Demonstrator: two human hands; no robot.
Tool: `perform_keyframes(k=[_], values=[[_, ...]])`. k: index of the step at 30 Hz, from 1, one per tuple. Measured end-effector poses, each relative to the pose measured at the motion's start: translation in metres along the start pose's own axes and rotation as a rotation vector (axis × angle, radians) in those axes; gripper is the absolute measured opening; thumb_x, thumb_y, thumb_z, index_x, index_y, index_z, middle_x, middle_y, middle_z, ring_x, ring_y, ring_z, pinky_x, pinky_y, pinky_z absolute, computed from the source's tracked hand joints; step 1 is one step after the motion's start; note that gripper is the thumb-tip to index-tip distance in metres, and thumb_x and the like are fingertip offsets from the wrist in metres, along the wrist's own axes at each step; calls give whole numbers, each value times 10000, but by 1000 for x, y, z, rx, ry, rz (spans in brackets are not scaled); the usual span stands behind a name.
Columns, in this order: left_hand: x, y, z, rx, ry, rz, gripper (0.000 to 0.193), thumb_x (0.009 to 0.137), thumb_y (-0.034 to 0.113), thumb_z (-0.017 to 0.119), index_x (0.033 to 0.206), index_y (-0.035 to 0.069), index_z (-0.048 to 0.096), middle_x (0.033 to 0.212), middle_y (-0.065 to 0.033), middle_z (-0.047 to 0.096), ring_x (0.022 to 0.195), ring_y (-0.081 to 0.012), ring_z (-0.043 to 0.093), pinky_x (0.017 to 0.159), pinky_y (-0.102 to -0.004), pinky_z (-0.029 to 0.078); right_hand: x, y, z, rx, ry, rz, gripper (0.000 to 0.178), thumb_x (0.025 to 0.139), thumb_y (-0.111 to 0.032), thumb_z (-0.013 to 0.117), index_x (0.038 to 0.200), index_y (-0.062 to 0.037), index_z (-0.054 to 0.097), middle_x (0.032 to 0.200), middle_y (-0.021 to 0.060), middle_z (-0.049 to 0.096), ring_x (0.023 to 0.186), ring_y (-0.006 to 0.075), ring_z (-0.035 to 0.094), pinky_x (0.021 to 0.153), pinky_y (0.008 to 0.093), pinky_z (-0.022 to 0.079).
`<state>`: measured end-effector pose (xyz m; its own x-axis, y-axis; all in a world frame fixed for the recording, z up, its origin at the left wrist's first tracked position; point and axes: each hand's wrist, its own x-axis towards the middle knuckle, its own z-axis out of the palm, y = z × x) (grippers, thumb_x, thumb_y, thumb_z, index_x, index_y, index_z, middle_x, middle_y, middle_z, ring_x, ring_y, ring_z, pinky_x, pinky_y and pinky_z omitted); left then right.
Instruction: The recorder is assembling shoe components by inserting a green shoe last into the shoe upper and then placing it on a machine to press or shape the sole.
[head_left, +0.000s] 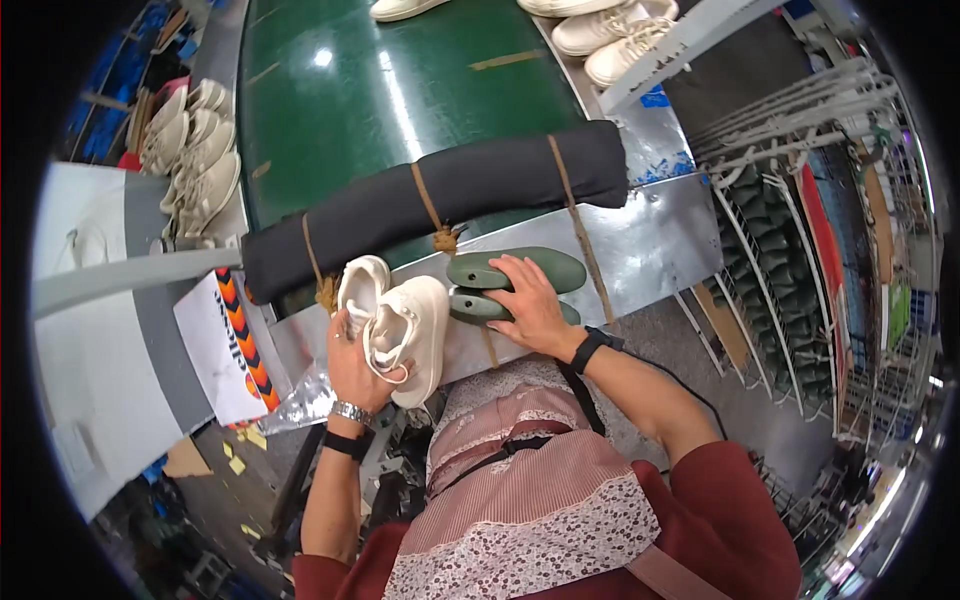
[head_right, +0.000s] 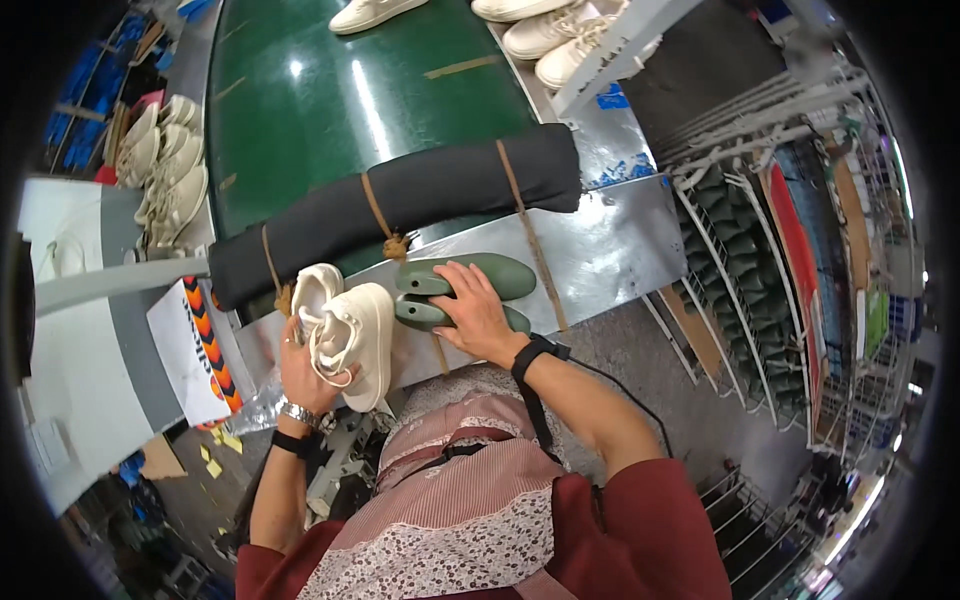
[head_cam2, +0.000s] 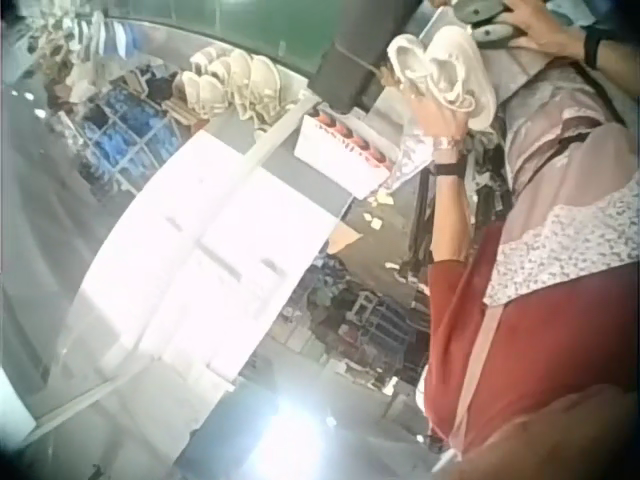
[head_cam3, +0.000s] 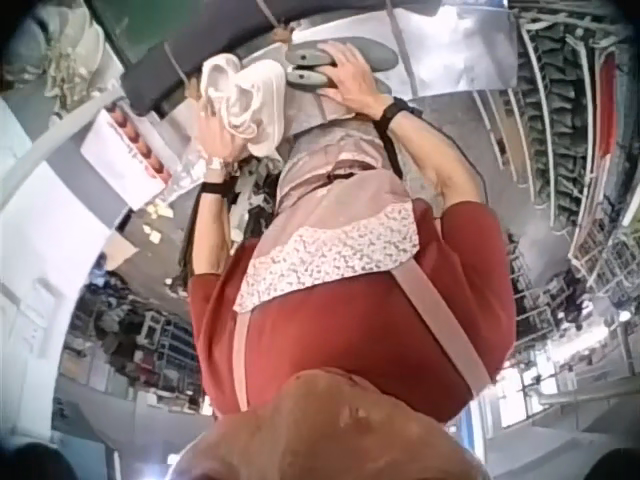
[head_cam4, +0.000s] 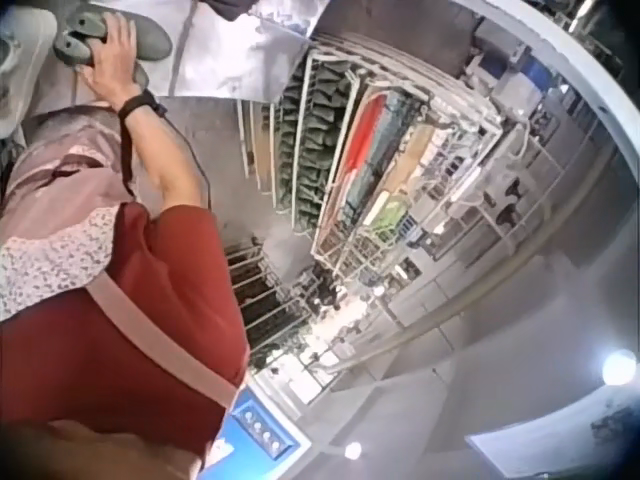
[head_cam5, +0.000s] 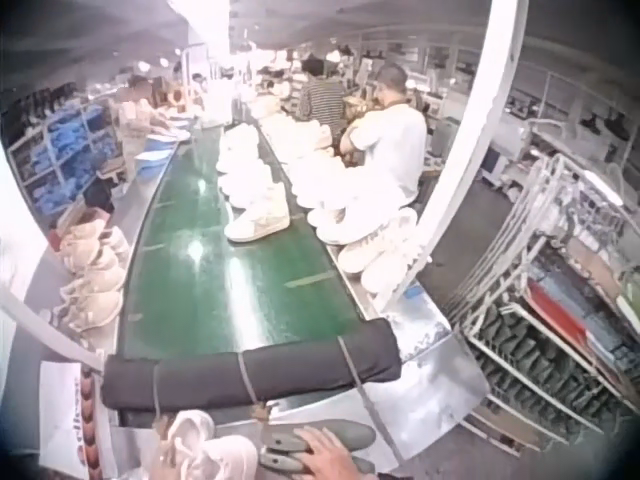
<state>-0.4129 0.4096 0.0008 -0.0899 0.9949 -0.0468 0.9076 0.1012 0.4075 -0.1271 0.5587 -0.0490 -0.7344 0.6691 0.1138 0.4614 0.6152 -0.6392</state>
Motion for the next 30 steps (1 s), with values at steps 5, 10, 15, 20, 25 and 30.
perform_keyframes(k=[5, 10, 15, 20, 25, 30], values=[[6, -13, 3, -54, -10, -110, 640, 625, 341, 796, 1184, 49, 690, 1138, -169, 692, 1199, -452, 532, 1135, -516, 375, -27, 25, -44, -9, -92, 58, 408, 653, -140, 868, 1037, -74, 746, 1478, 121, 471, 1430, 357, 390, 1206, 568, 286], [73, 30, -68, -69, 87, 134, 660, 624, 228, 787, 1233, 14, 655, 1281, -238, 616, 1249, -440, 534, 1094, -495, 421, -64, 35, -76, -155, -155, 101, 366, 657, -56, 820, 1015, -109, 767, 1525, 98, 428, 1457, 380, 345, 1210, 574, 275], [242, 11, -84, 92, 210, 380, 739, 643, 231, 829, 1322, 40, 607, 1310, -245, 610, 1301, -455, 504, 1100, -479, 436, -109, 13, -56, -79, 333, 593, 651, 710, -17, 774, 1333, -151, 645, 1558, 208, 336, 1427, 449, 348, 1174, 530, 337], [356, 9, -36, 520, 181, 352, 773, 712, 262, 868, 1361, 13, 530, 1405, -238, 565, 1283, -435, 522, 1141, -458, 390, -125, -3, 14, 785, 816, 1392, 811, 839, -328, 812, 1440, 42, 412, 1516, 242, 388, 1364, 333, 454, 1109, 415, 401], [235, 102, 109, -313, -109, 427, 576, 844, 237, 769, 1317, -25, 572, 1222, -239, 638, 1131, -435, 593, 1002, -480, 476, -85, -15, -3, 923, 971, 1163, 977, 837, -329, 825, 1523, 58, 246, 1521, 260, 377, 1366, 348, 444, 1156, 418, 357], [118, 141, 187, -896, -458, -202, 462, 1027, 286, 600, 1328, -62, 559, 1248, -197, 647, 1139, -266, 613, 978, -397, 484, -92, -2, 30, 906, 1019, 1101, 1238, 826, -442, 827, 1579, 96, 4, 1565, 303, 282, 1460, 372, 319, 1196, 433, 301]])
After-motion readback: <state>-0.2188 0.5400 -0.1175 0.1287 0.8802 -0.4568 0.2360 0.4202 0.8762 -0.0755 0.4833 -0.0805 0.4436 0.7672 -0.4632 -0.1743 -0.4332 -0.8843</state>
